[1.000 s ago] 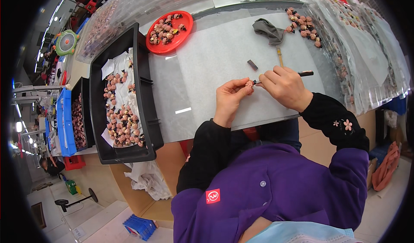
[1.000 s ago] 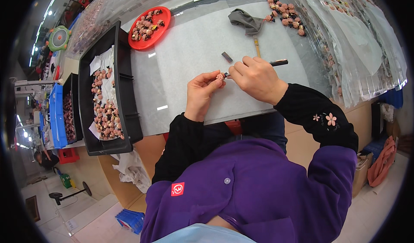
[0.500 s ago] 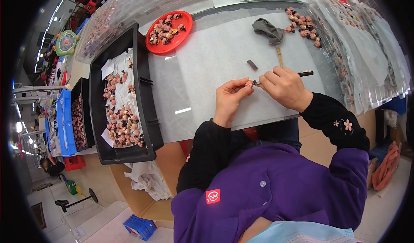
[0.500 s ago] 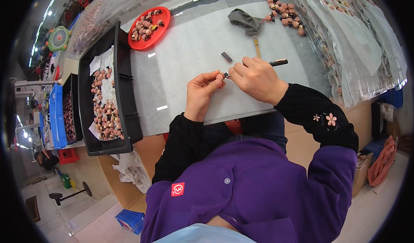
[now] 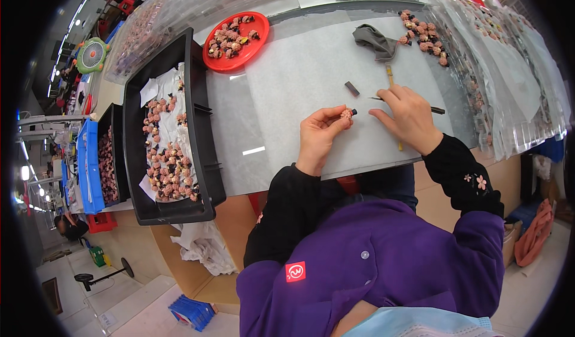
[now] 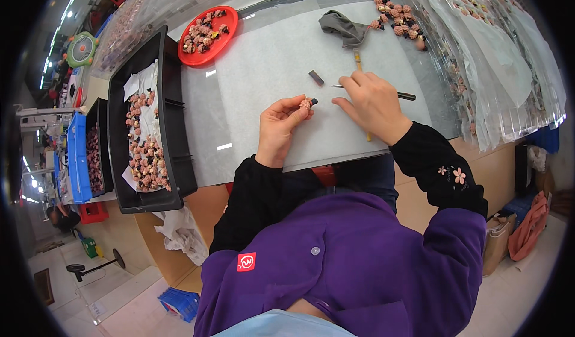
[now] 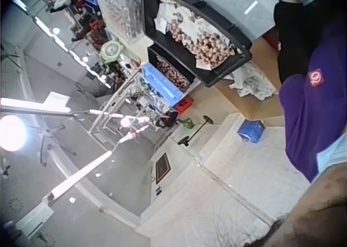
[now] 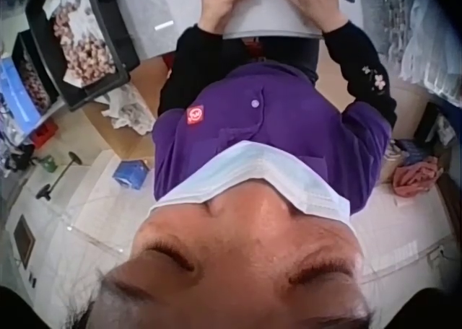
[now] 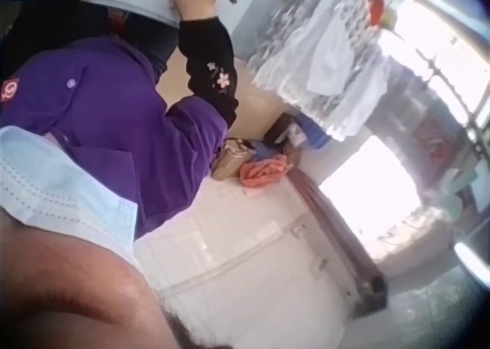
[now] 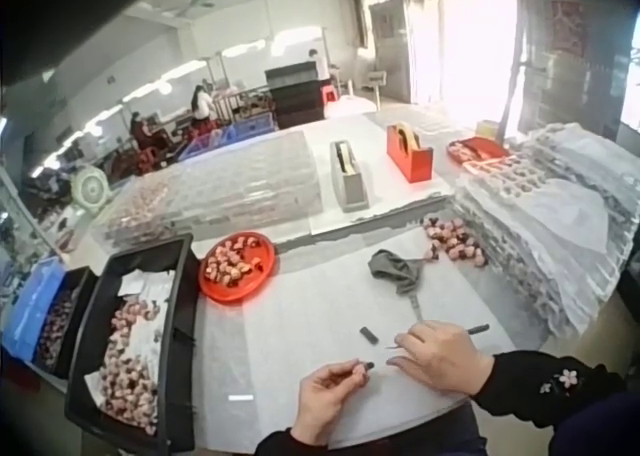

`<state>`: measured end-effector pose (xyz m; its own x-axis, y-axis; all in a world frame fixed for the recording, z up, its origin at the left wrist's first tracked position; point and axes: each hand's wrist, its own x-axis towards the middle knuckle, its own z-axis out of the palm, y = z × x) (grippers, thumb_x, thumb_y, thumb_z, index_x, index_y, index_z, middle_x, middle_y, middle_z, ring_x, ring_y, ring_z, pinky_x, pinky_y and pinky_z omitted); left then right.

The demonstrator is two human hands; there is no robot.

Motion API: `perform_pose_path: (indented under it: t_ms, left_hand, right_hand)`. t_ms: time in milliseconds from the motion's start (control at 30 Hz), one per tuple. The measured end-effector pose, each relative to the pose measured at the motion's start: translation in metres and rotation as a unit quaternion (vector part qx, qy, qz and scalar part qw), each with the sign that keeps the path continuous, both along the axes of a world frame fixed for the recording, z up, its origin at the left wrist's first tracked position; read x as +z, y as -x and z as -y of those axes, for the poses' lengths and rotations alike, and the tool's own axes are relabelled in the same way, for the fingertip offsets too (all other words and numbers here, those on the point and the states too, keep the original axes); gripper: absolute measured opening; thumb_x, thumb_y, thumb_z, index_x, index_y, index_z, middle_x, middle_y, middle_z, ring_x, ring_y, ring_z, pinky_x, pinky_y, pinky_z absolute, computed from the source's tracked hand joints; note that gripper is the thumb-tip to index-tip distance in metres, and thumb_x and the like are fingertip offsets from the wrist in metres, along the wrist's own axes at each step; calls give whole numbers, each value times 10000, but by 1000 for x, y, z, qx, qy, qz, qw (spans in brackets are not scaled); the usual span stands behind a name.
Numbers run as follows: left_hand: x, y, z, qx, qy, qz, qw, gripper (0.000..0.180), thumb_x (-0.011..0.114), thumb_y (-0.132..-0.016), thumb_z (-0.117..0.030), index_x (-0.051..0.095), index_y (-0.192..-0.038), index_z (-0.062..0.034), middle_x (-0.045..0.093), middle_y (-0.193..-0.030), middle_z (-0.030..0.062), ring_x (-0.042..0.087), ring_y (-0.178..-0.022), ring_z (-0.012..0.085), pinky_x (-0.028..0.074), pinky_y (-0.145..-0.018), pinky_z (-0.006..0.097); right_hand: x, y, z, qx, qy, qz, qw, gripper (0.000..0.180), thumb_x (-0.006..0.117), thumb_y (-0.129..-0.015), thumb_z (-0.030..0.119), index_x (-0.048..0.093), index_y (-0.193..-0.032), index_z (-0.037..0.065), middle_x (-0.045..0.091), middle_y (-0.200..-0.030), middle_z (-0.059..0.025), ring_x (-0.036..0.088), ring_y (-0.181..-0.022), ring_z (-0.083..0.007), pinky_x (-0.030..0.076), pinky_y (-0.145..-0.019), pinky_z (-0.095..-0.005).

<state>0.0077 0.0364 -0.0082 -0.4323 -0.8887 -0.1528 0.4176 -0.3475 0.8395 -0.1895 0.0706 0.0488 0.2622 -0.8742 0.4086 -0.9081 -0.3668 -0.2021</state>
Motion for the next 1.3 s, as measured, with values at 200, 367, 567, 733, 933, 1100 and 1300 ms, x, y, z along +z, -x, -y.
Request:
perform_pose_path:
  t_ms: [200, 367, 567, 733, 933, 1100, 1300]
  left_hand:
    - [5, 0, 0, 1, -8, 8, 1000, 248, 597, -806, 22, 572, -1051, 47, 624, -958, 112, 601, -843, 168, 494, -776, 276]
    - [6, 0, 1, 3, -6, 10, 1000, 248, 597, -806, 21, 574, -1052, 44, 623, -971, 115, 599, -846, 165, 492, -774, 274]
    - [7, 2, 0, 23, 11, 34, 999, 256, 581, -824, 2, 570, -1078, 33, 621, -1007, 116, 593, -856, 148, 482, -774, 260]
    - [16, -1, 4, 49, 40, 73, 995, 261, 572, -840, -26, 568, -1096, 20, 620, -1015, 106, 592, -852, 144, 478, -767, 251]
    - [16, 2, 21, 86, 57, 103, 989, 276, 568, -819, 22, 555, -1092, 61, 625, -983, 112, 592, -882, 148, 494, -747, 252]
    - [7, 5, 20, 75, 80, 140, 984, 280, 575, -815, 26, 557, -1091, 61, 632, -958, 113, 605, -827, 146, 502, -733, 252]
    - [9, 9, 18, 81, 93, 160, 979, 260, 580, -811, 28, 570, -1068, 64, 633, -955, 112, 603, -842, 145, 502, -738, 247]
  right_hand:
    - [-12, 33, -6, -92, -49, 26, 994, 220, 634, -742, 114, 575, -935, 26, 554, -834, -93, 559, -738, -277, 444, -621, -353]
    - [-9, 46, 2, -150, 14, -14, 988, 217, 626, -767, 124, 576, -957, 32, 565, -838, -89, 565, -741, -274, 447, -618, -354]
    - [-8, 4, 7, -6, 48, 67, 997, 224, 627, -775, 99, 575, -984, 39, 587, -781, -88, 562, -671, -254, 444, -568, -341]
    - [-12, -14, 22, 37, 63, 76, 994, 215, 641, -739, 67, 576, -942, 34, 572, -762, -77, 544, -644, -232, 443, -563, -325]
    - [-23, -22, 34, 85, 132, 121, 980, 203, 657, -713, 78, 577, -894, 33, 562, -795, -59, 534, -639, -208, 439, -550, -317]
    - [-31, -18, 33, 64, 134, 99, 984, 214, 673, -693, 96, 580, -877, 42, 558, -779, -43, 536, -643, -187, 436, -550, -301]
    - [-42, -15, 34, 64, 133, 106, 983, 215, 678, -681, 113, 576, -857, 43, 551, -764, -36, 534, -647, -179, 436, -552, -297]
